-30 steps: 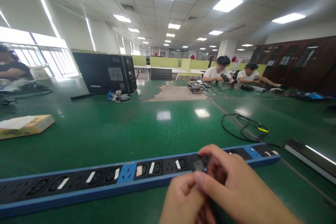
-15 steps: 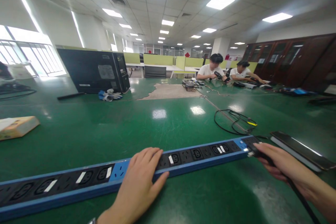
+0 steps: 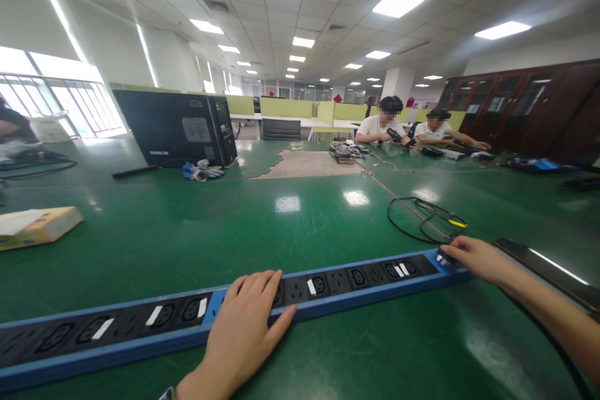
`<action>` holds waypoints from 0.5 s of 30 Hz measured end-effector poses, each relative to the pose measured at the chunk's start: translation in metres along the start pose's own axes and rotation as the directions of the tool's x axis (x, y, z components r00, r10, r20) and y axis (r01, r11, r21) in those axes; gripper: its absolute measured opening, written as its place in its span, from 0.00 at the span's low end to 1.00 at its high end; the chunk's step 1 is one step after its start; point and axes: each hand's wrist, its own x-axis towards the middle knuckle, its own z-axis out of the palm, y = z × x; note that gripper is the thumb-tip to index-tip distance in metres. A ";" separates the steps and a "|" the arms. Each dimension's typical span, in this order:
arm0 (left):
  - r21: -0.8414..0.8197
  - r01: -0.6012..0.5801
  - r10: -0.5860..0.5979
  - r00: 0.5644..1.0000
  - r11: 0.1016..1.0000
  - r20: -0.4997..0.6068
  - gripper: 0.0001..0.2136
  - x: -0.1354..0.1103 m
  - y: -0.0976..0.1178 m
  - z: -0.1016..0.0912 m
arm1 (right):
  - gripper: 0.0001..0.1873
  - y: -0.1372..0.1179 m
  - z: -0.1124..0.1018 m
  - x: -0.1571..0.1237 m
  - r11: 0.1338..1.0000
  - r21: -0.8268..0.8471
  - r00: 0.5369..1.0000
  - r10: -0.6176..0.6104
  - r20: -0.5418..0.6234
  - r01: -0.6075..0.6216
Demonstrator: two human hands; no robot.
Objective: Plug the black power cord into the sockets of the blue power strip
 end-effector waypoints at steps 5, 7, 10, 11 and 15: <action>0.032 0.002 -0.002 1.000 0.999 0.006 0.26 0.000 0.000 0.002 | 0.17 -0.002 0.004 0.001 0.985 -0.155 0.997 -0.082 0.002 0.081; 0.042 0.000 0.000 1.000 0.999 0.003 0.25 0.000 0.000 0.002 | 0.17 -0.003 0.008 -0.001 0.977 -0.197 0.996 -0.089 -0.002 0.086; 0.052 -0.003 0.003 1.000 0.999 -0.005 0.26 0.000 -0.001 0.003 | 0.18 -0.003 0.014 -0.008 0.976 -0.203 0.997 -0.083 -0.011 0.079; 0.054 -0.005 0.006 1.000 0.999 -0.007 0.26 0.000 -0.002 0.003 | 0.18 -0.002 0.015 -0.010 0.978 -0.196 0.997 -0.077 -0.018 0.071; 0.057 -0.013 0.014 1.000 0.998 -0.013 0.25 -0.001 -0.002 0.004 | 0.19 -0.001 0.020 -0.015 0.981 -0.188 0.998 -0.050 -0.029 0.044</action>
